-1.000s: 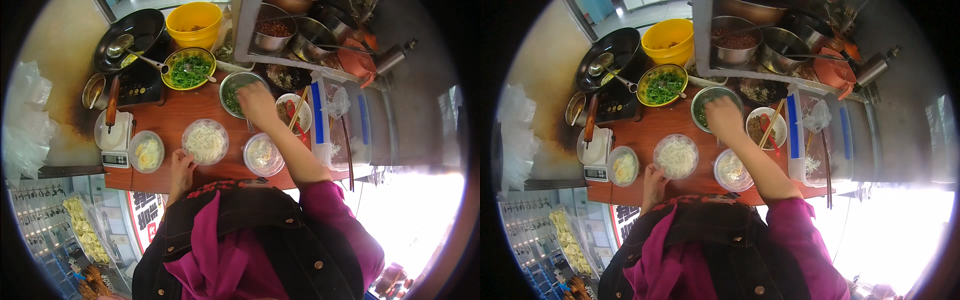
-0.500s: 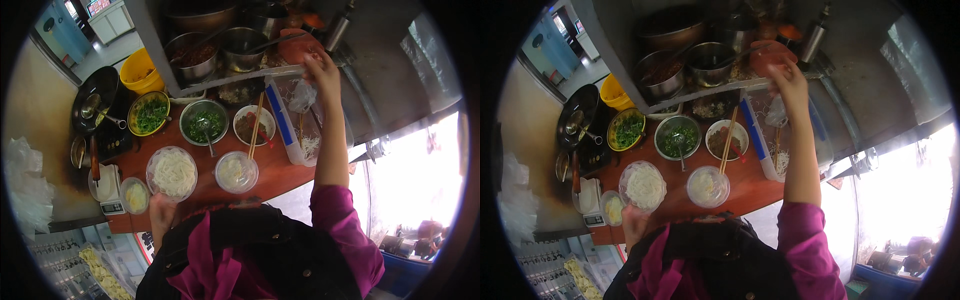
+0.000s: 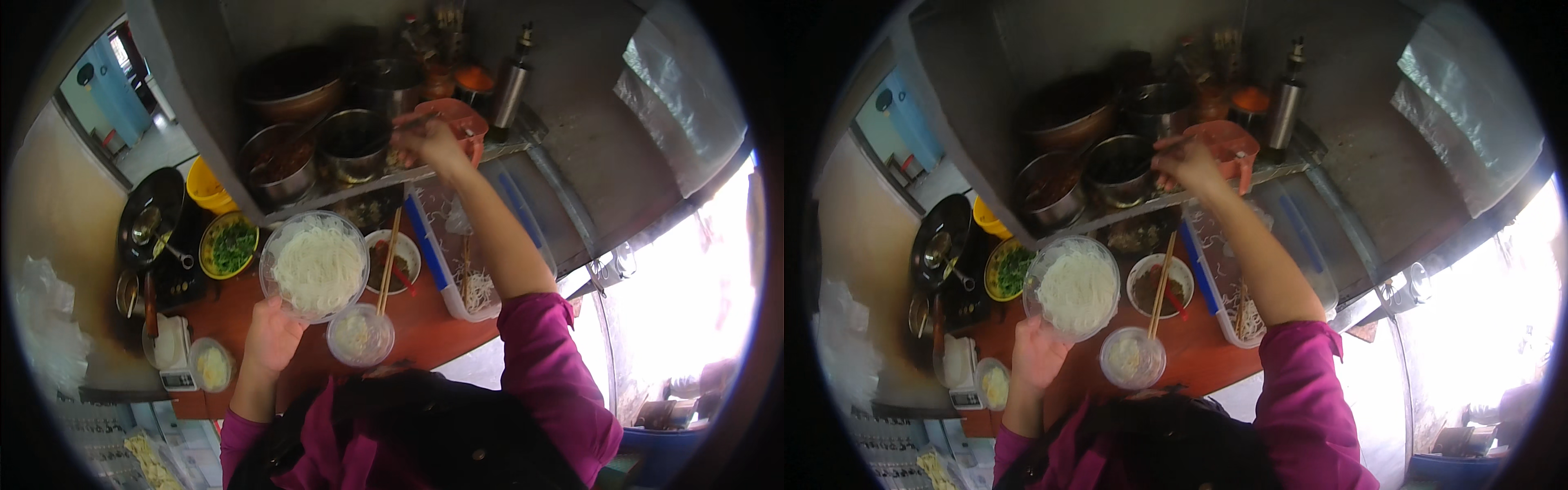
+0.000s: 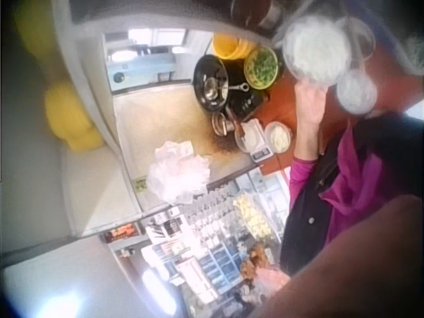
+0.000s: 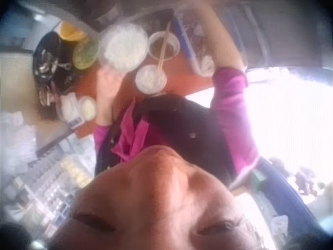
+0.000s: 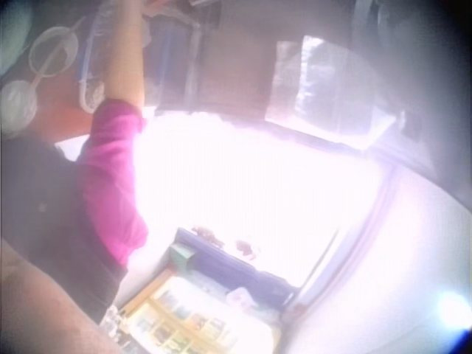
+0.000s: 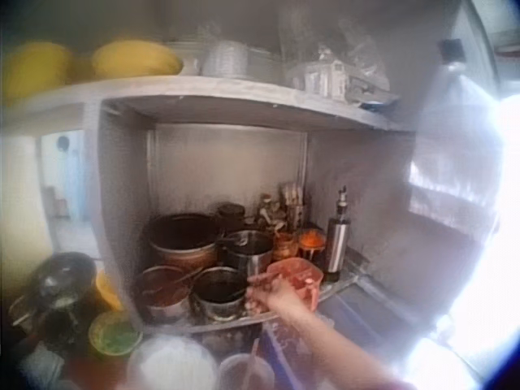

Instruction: The person assembles multiple noodle dishes in a street food stall. They add noodles, broth, chili oil, and fried egg to plastic bowls, then wrap each bowl in a plastic bag. The process is repeated for several orders.

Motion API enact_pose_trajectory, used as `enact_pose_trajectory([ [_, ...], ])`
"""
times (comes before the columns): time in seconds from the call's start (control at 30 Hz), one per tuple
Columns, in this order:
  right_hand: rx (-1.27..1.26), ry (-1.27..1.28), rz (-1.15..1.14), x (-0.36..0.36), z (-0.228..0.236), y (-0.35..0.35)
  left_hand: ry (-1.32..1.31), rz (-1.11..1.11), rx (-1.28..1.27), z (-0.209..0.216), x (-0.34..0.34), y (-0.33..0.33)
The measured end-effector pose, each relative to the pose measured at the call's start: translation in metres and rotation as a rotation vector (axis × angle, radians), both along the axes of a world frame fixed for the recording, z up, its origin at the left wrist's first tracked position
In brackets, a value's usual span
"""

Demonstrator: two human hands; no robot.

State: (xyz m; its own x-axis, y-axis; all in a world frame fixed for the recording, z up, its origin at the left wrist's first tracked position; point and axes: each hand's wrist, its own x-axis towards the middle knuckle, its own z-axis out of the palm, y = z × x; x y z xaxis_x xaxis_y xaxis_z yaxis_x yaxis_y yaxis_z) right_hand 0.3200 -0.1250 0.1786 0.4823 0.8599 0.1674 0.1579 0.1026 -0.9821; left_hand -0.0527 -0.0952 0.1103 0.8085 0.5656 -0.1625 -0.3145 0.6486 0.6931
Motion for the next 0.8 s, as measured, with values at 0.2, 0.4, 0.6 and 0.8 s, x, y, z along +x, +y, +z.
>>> enact_pose_trajectory([
  [0.2, -0.266, -0.719, -0.225, 0.026, 0.019, -0.066, -0.075, -0.081, -0.052, 0.013, 0.041, -0.003],
  [0.4, -0.260, -1.147, -0.364, 0.089, 0.010, -0.065, -0.028, -0.159, -0.093, 0.018, 0.096, -0.006],
  [0.6, -0.200, -1.125, -0.394, 0.132, 0.018, -0.065, 0.029, -0.203, -0.145, 0.029, 0.148, -0.015],
  [0.8, 0.122, -1.142, -0.285, 0.124, 0.053, -0.052, 0.082, -0.220, -0.152, 0.027, 0.182, -0.020],
])
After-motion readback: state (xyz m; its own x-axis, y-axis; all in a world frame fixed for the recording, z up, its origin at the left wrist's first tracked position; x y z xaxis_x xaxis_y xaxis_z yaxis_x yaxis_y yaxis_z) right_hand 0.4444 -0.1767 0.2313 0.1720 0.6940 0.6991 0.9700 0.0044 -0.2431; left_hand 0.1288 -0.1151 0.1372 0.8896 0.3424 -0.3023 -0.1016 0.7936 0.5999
